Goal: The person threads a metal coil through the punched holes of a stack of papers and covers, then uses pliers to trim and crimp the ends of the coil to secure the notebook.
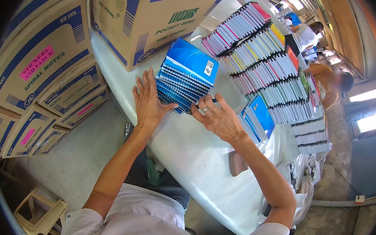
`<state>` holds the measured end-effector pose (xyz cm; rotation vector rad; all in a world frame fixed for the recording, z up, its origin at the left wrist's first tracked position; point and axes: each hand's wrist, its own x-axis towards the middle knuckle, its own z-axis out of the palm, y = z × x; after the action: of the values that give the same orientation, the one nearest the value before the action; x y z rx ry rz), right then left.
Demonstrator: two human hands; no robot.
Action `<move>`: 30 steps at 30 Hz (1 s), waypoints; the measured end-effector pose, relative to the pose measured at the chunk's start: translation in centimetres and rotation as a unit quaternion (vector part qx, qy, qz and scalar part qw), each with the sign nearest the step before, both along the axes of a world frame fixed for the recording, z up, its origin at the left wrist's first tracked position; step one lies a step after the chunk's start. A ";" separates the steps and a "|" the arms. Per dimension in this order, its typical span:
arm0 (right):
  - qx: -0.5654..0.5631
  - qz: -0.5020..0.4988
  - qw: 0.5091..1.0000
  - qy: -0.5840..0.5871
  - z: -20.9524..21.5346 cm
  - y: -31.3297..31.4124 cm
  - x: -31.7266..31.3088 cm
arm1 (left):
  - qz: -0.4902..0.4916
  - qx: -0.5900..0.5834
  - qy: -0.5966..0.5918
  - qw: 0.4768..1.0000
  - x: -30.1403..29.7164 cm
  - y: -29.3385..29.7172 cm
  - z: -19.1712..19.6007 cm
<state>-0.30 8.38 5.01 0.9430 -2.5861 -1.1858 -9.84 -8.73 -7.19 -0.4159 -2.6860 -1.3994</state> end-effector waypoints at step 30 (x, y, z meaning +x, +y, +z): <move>-0.007 -0.119 0.992 -0.034 -1.1 -0.1 0.4 | -0.323 -0.196 0.210 0.902 -8.1 2.4 11.0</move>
<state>0.11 8.30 3.88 0.6968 -2.8204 -1.2080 -17.94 -6.35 3.85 -1.5571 -2.5254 -0.6882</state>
